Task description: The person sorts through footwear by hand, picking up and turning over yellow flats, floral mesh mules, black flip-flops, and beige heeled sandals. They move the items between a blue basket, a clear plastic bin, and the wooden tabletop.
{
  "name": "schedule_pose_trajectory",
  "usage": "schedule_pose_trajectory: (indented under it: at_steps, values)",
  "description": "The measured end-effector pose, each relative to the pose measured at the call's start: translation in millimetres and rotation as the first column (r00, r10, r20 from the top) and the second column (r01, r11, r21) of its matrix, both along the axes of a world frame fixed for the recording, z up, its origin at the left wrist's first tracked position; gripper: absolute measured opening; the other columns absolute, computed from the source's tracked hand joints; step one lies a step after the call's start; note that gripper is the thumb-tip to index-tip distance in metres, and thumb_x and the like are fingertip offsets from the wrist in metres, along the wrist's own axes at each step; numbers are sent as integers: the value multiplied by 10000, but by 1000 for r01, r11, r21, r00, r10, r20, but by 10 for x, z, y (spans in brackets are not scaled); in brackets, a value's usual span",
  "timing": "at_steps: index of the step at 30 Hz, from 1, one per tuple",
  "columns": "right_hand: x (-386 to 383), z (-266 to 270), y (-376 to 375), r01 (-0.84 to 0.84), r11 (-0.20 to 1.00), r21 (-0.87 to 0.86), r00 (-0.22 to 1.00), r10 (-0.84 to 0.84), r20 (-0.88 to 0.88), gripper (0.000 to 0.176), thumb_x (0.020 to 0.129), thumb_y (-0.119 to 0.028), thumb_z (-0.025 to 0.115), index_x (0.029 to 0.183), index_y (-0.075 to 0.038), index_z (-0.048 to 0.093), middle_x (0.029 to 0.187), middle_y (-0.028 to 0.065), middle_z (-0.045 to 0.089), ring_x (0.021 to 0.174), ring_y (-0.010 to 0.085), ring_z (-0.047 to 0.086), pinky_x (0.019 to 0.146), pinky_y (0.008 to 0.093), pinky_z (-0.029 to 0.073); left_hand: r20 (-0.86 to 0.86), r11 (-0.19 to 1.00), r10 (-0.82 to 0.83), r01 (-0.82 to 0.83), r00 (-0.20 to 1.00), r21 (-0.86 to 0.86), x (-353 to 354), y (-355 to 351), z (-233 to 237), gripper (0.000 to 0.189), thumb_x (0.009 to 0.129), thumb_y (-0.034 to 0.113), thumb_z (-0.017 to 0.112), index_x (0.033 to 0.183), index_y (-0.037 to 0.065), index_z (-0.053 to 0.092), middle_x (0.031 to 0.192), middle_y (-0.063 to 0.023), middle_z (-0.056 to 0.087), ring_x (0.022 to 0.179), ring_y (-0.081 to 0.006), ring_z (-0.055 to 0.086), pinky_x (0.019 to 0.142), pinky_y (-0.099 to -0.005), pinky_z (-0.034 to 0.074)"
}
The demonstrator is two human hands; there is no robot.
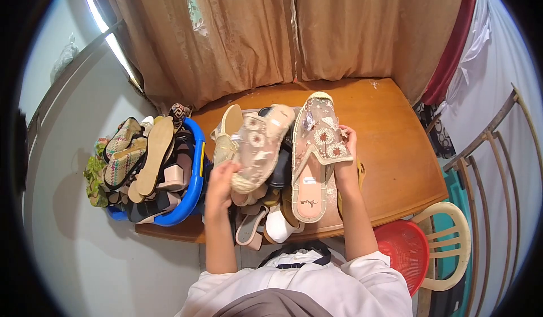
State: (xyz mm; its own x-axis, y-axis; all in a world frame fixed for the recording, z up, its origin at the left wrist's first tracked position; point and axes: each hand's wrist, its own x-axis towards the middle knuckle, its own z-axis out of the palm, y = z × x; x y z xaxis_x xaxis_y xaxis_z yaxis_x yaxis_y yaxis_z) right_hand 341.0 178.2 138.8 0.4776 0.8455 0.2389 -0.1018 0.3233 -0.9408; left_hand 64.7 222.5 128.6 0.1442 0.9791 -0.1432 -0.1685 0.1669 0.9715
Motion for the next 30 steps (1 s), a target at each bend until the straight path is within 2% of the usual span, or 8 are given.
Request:
schedule_pose_trajectory:
  at_steps: [4,5,10,14,18,22,25,30]
  values:
    - [3,-49,71,6,1000,-2,1000,-6,20,312,910,-144,446,1205,-67,382,1144,95,495,1020,157,520,848,273,458,246,976,197,-214,949,45,-320,-248,520,348,809,69,552,1129,-63,521,965,-99,624,825,-155,622,726,-264,510]
    - [-40,-25,80,-63,997,-37,997,62,-36,466,805,-8,519,1227,-87,338,1147,88,472,1029,165,488,867,279,426,284,969,195,-230,939,93,-422,-246,553,355,811,66,544,1138,-68,513,976,-103,621,833,-160,623,738,-271,512]
    - [-421,-226,399,-247,960,-129,968,249,0,502,785,38,542,1227,-99,347,1105,94,465,982,170,485,818,280,432,381,906,327,-402,865,136,-550,-396,754,395,821,81,510,1181,-80,481,1076,-135,585,930,-182,604,798,-297,507]
    - [-620,-358,471,-191,930,-314,796,334,505,645,737,-48,647,1295,-63,324,1157,158,438,1089,254,455,940,330,384,419,918,331,-391,845,63,-507,-411,649,450,816,73,493,1235,-84,441,1076,-133,579,965,-190,594,811,-308,504]
    - [-511,33,228,-231,850,-474,597,509,621,830,742,-199,644,1402,-9,178,1312,257,325,1225,353,360,1012,374,322,376,967,211,-249,902,57,-438,-417,663,457,815,59,491,1242,-93,434,1088,-143,583,943,-190,603,814,-298,501]
    - [-323,514,-29,-223,949,-223,571,312,759,849,710,-191,649,1377,51,182,1346,282,281,1271,385,304,1053,391,269,290,968,139,-191,947,160,-418,-321,589,460,802,11,561,1236,-87,444,1082,-136,587,924,-159,600,820,-264,481]
    - [-243,915,-127,-157,988,8,632,94,769,756,726,-162,650,1364,-6,274,1349,224,320,1275,372,307,1054,412,269,207,951,88,-143,974,274,-329,-243,725,530,759,-17,625,1247,-36,419,947,-82,586,825,-121,594,731,-228,487]
    - [-219,1239,-119,-172,974,151,277,-99,956,633,715,-153,685,1291,-136,423,1333,109,402,1270,348,331,1044,462,292,-62,925,-122,136,991,354,-254,-62,1050,702,672,17,723,1278,36,370,838,-48,559,660,-97,582,591,-208,485]
